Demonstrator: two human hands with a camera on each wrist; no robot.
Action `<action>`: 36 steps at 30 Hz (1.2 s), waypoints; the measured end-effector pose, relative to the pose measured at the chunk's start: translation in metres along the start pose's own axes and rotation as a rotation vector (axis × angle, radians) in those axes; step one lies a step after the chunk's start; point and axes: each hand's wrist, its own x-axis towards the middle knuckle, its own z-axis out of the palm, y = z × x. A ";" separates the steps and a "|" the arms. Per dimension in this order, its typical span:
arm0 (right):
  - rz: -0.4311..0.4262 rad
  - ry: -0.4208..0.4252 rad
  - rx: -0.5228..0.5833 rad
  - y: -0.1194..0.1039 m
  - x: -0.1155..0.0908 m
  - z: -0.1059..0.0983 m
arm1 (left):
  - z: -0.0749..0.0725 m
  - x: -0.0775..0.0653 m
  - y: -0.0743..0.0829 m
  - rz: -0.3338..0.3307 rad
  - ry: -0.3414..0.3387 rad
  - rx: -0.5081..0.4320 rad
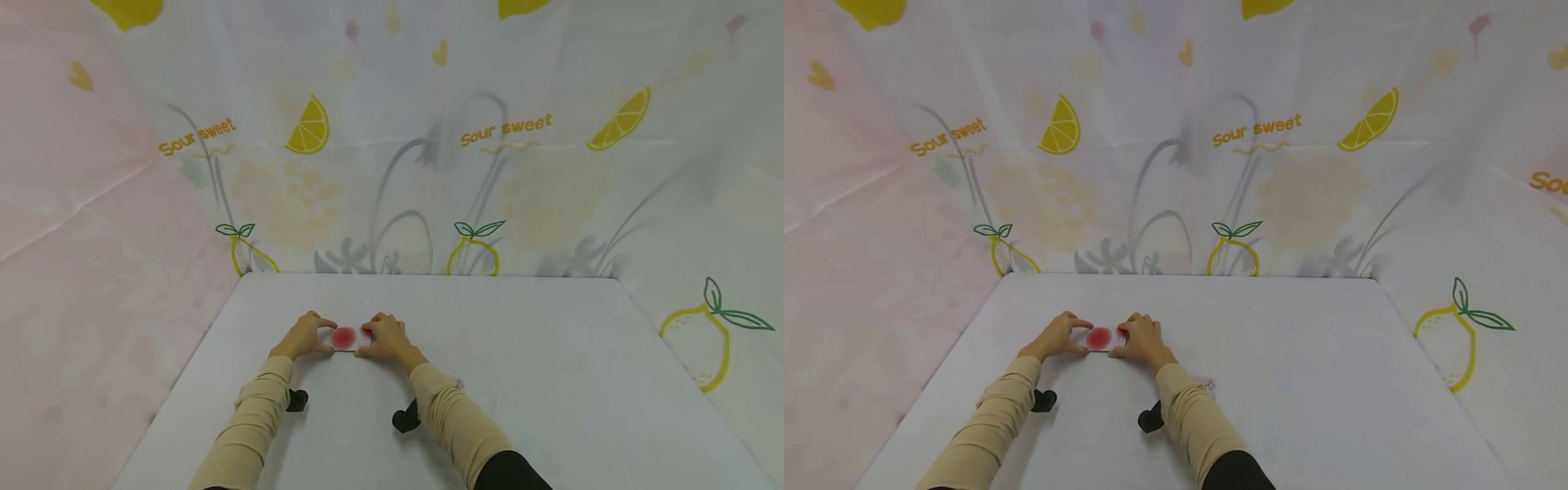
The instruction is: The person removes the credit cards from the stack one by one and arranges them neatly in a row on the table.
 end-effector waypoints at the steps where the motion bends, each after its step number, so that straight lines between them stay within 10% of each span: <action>1: 0.000 -0.003 -0.004 0.000 0.000 0.000 | 0.000 0.000 0.001 -0.009 -0.001 0.002; 36: 0.002 -0.055 -0.016 -0.001 -0.008 0.003 | 0.000 -0.006 0.006 -0.028 -0.016 0.064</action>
